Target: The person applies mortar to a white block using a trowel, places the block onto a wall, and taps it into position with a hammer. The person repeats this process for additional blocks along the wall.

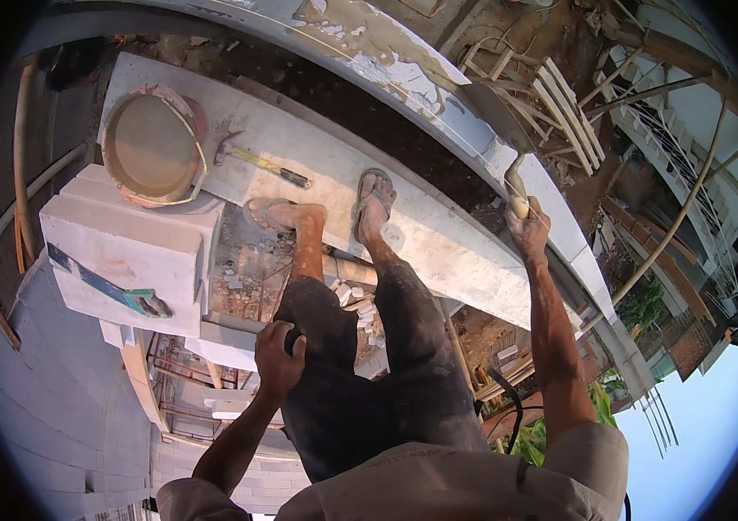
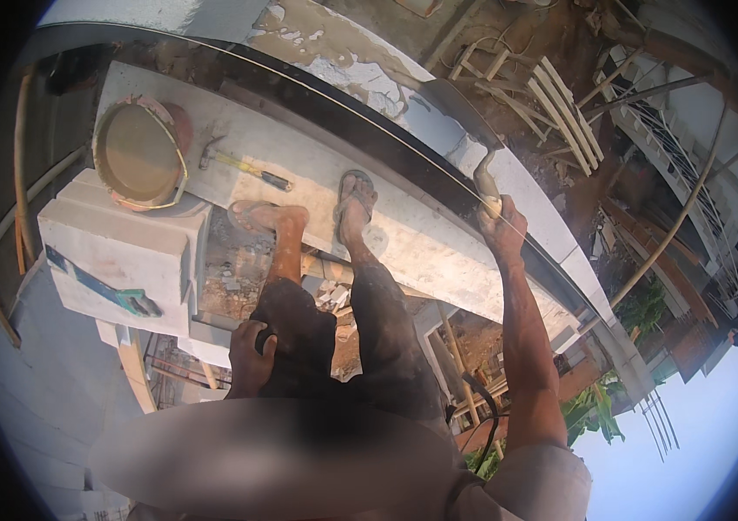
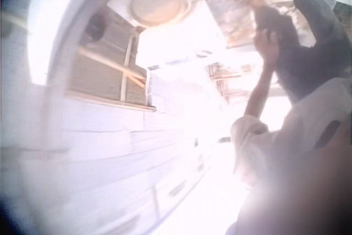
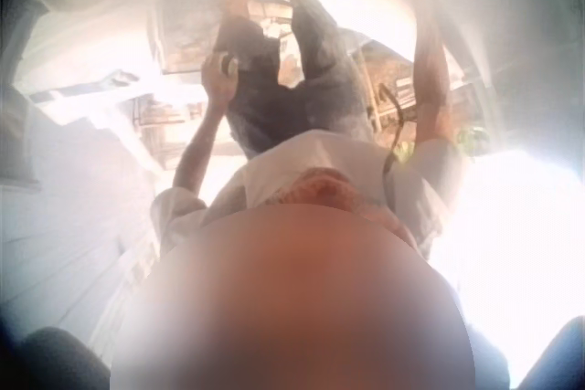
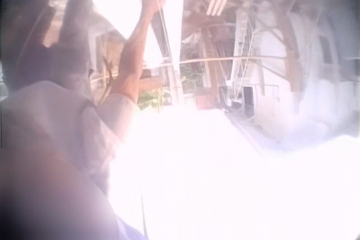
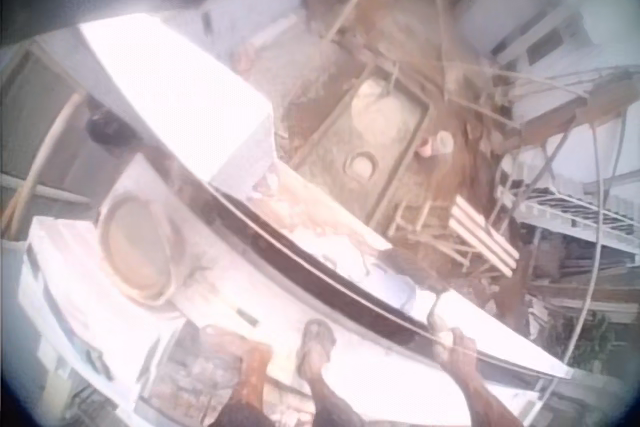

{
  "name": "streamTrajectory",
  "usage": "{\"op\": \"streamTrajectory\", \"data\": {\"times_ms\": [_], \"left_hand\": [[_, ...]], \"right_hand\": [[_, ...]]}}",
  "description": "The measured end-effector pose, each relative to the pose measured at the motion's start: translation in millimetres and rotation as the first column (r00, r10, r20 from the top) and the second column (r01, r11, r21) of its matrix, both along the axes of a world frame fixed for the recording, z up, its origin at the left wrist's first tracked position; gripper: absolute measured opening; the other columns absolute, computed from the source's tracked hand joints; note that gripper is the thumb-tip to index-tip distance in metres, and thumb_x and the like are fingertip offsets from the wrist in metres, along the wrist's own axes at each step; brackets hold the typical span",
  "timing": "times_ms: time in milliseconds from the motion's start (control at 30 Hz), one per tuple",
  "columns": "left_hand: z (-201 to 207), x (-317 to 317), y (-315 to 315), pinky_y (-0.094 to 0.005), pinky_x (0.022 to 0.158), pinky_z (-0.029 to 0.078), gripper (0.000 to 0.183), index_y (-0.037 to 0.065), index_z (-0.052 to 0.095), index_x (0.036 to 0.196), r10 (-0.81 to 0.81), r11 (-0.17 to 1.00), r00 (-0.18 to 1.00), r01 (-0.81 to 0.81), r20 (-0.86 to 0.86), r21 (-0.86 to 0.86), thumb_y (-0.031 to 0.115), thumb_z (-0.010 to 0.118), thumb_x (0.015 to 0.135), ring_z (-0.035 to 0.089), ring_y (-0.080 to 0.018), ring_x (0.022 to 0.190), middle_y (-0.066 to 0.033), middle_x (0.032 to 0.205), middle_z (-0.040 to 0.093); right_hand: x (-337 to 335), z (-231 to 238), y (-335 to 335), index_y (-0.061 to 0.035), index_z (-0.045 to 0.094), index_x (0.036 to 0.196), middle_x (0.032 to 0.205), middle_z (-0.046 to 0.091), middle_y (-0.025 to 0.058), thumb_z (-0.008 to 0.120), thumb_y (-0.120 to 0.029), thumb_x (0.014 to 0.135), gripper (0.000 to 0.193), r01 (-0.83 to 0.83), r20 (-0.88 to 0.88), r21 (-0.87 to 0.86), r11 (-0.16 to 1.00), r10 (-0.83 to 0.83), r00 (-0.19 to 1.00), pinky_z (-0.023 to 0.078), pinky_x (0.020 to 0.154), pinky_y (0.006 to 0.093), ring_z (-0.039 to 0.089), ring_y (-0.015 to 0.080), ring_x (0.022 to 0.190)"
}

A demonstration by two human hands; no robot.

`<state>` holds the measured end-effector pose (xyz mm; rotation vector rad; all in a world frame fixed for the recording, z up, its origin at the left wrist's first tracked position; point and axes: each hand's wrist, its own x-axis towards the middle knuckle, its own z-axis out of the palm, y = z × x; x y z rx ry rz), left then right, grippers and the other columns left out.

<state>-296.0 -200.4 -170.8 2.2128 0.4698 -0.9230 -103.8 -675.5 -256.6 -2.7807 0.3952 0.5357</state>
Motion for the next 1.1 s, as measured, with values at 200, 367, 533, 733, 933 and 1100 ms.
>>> {"op": "streamTrajectory", "data": {"times_ms": [200, 367, 533, 733, 933, 1100], "left_hand": [[-1, -1, -13, -0.0463, 0.092, 0.044, 0.03, 0.003, 0.063, 0.104, -0.098, 0.995, 0.995, 0.098, -0.009, 0.012, 0.015, 0.073, 0.078, 0.056, -0.036, 0.105, -0.0145, 0.109, 0.06], [-2, -1, -17, -0.0463, 0.092, 0.044, 0.031, 0.004, 0.062, 0.105, -0.141, 0.99, 0.99, 0.141, -0.011, 0.021, 0.016, 0.072, 0.078, 0.056, -0.0356, 0.105, -0.0137, 0.109, 0.059], [0, -1, -22, -0.046, 0.092, 0.044, 0.031, 0.004, 0.062, 0.105, -0.161, 0.986, 0.986, 0.162, -0.046, 0.034, 0.017, 0.072, 0.078, 0.056, -0.0353, 0.105, -0.0135, 0.109, 0.06], [-2, -1, -21, -0.046, 0.09, 0.045, 0.031, 0.004, 0.062, 0.105, -0.152, 0.988, 0.988, 0.152, -0.015, 0.03, 0.016, 0.072, 0.078, 0.056, -0.0352, 0.104, -0.0131, 0.108, 0.059], [-5, -3, -17, -0.0461, 0.088, 0.045, 0.03, 0.005, 0.061, 0.103, -0.166, 0.986, 0.986, 0.166, 0.013, 0.019, 0.015, 0.072, 0.077, 0.056, -0.0353, 0.102, -0.0137, 0.106, 0.06], [-3, 0, -14, -0.0463, 0.087, 0.046, 0.03, 0.004, 0.061, 0.103, -0.206, 0.979, 0.979, 0.206, -0.006, 0.009, 0.014, 0.073, 0.077, 0.057, -0.0355, 0.101, -0.014, 0.106, 0.06]], "right_hand": [[-47, -10, -34, -0.0061, 0.058, 0.095, 0.075, 0.067, 0.0183, 0.074, -0.024, 0.079, 0.029, -0.016, 0.063, -0.025, 1.0, 0.018, 0.998, 0.051, 0.061, 0.0434, 0.067, 0.0364, 0.068], [-4, -22, 33, -0.0066, 0.059, 0.096, 0.075, 0.067, 0.0179, 0.073, -0.022, 0.077, 0.028, -0.111, 0.102, 0.084, 0.99, 0.103, 0.989, 0.051, 0.06, 0.0449, 0.067, 0.0372, 0.067], [45, -17, 91, -0.0067, 0.059, 0.098, 0.074, 0.067, 0.0173, 0.074, -0.021, 0.075, 0.03, -0.214, 0.012, 0.003, 0.977, 0.214, 0.977, 0.051, 0.06, 0.045, 0.067, 0.0362, 0.067], [45, -15, 78, -0.0076, 0.059, 0.095, 0.073, 0.067, 0.0159, 0.073, -0.019, 0.075, 0.027, -0.223, 0.029, 0.005, 0.975, 0.223, 0.974, 0.052, 0.06, 0.0443, 0.067, 0.0358, 0.067], [-24, -8, 27, -0.0105, 0.061, 0.092, 0.073, 0.066, 0.0133, 0.071, -0.016, 0.075, 0.02, -0.119, 0.092, -0.018, 0.993, 0.12, 0.988, 0.052, 0.06, 0.041, 0.067, 0.0339, 0.067], [-40, -22, 19, -0.0104, 0.062, 0.089, 0.07, 0.064, 0.0144, 0.069, -0.016, 0.075, 0.017, -0.017, 0.044, -0.01, 1.0, 0.017, 0.999, 0.051, 0.059, 0.041, 0.066, 0.035, 0.066]]}}
